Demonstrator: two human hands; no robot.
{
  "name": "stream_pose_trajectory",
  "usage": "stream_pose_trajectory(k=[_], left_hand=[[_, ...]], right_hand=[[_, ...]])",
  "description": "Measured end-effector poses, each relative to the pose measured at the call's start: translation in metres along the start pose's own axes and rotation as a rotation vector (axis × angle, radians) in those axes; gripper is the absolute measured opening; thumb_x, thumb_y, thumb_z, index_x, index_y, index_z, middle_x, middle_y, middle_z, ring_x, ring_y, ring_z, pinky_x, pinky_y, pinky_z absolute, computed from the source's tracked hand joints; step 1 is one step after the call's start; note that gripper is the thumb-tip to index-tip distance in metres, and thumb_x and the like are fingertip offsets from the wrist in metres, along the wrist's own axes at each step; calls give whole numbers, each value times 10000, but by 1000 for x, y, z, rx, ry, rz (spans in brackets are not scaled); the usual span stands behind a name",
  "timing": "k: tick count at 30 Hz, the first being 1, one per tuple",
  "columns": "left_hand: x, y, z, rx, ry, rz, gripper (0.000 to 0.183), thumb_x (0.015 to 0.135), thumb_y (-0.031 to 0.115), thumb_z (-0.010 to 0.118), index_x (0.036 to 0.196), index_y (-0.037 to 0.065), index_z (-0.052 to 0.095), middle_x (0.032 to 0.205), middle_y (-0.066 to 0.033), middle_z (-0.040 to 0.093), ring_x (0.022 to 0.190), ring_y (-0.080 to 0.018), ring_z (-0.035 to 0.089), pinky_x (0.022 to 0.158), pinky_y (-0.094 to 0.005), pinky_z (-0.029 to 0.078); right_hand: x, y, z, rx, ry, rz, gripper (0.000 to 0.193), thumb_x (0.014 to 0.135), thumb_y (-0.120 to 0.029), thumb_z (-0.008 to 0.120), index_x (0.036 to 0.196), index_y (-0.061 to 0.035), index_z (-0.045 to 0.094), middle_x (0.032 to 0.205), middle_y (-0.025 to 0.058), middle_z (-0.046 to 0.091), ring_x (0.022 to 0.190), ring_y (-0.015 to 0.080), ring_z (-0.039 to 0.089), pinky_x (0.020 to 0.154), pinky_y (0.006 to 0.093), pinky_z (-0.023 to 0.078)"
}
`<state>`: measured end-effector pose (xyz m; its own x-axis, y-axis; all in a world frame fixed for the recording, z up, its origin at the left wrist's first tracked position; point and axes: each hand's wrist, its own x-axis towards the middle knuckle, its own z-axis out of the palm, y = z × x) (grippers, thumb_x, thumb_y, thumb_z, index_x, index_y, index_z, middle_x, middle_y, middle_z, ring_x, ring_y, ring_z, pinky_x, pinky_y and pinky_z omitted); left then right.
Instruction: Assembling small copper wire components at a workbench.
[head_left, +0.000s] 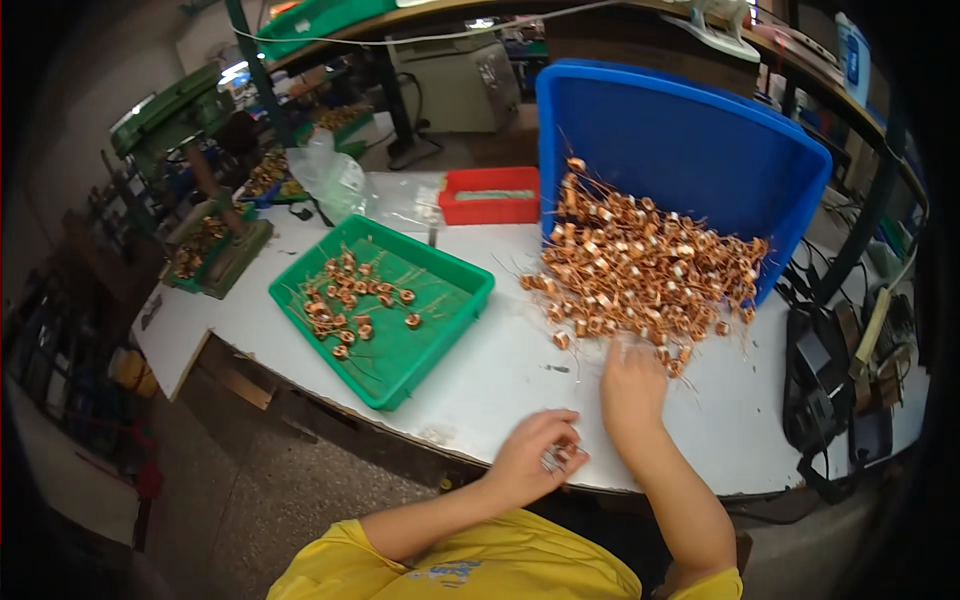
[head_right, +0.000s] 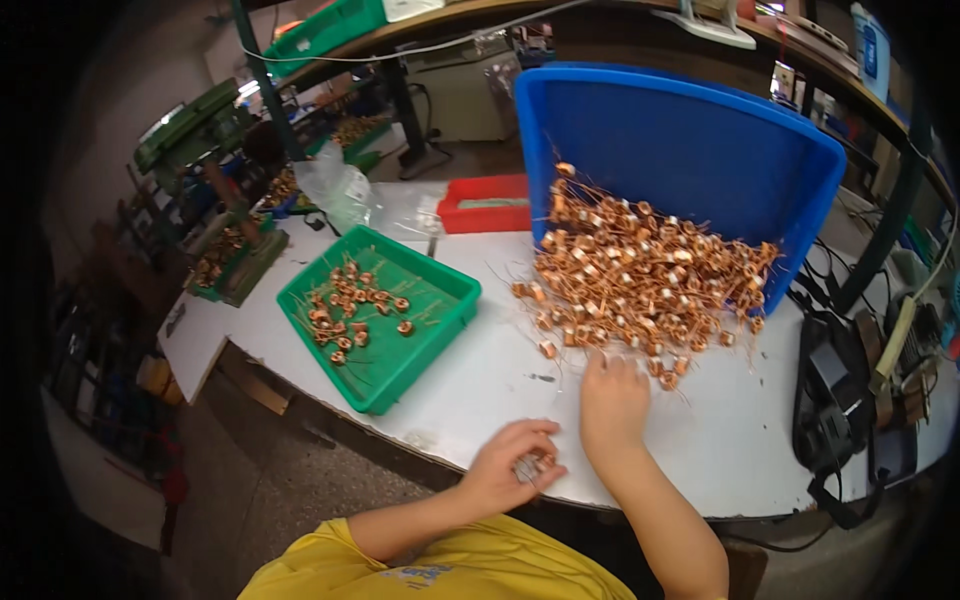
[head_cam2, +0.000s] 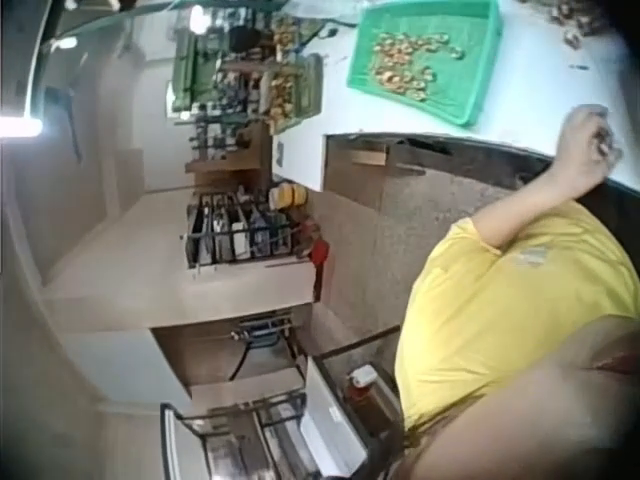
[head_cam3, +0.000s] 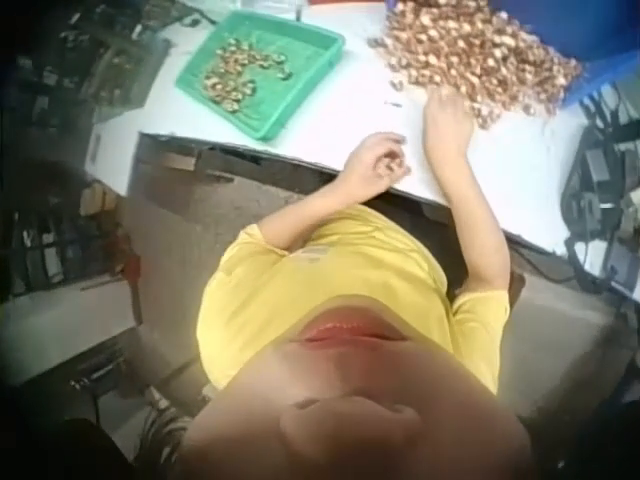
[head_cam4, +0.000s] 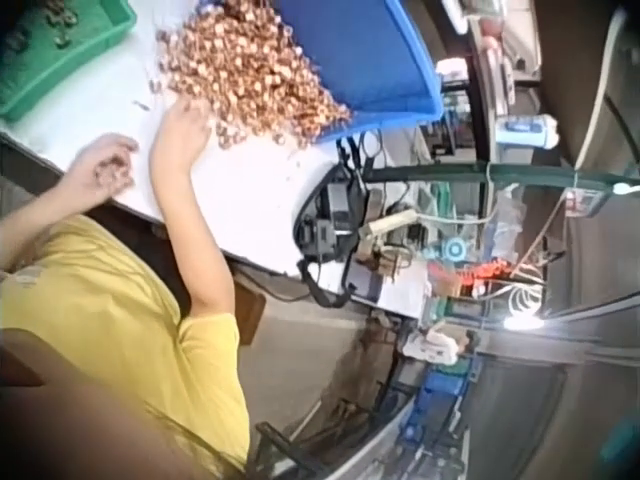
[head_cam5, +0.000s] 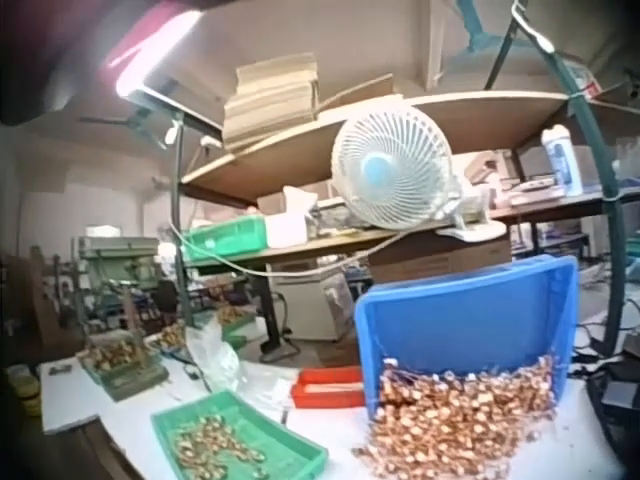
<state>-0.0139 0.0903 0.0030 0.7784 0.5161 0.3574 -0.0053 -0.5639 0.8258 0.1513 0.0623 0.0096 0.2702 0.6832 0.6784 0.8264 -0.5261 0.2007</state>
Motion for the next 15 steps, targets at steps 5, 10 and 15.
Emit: stream_pose_trajectory(k=[5, 10, 15], left_hand=[[6, -4, 1, 68, 53, 146, 138, 723, 34, 664, 803, 62, 555, 941, -59, 580, 814, -165, 522, 710, -272, 428], [9, -13, -1, -50, 11, 74, 130, 753, 72, 651, 780, 54, 525, 775, -35, 545, 677, -151, 472, 597, -254, 408], [20, -11, -2, -39, -119, 109, 141, 781, 84, 648, 757, 54, 512, 728, -16, 533, 628, -121, 447, 537, -232, 386]], right_hand=[[-5, 17, -47, 239, -306, 150, 157, 699, -73, 583, 846, -28, 551, 674, 89, 567, 589, 225, 534, 543, 317, 446], [-1, 36, -85, 539, -442, 306, 157, 702, -77, 595, 842, -25, 549, 642, 77, 555, 572, 215, 525, 541, 306, 434], [-6, 40, -102, 660, -471, 408, 124, 728, -83, 593, 830, -35, 541, 653, 72, 554, 623, 219, 530, 566, 303, 429]])
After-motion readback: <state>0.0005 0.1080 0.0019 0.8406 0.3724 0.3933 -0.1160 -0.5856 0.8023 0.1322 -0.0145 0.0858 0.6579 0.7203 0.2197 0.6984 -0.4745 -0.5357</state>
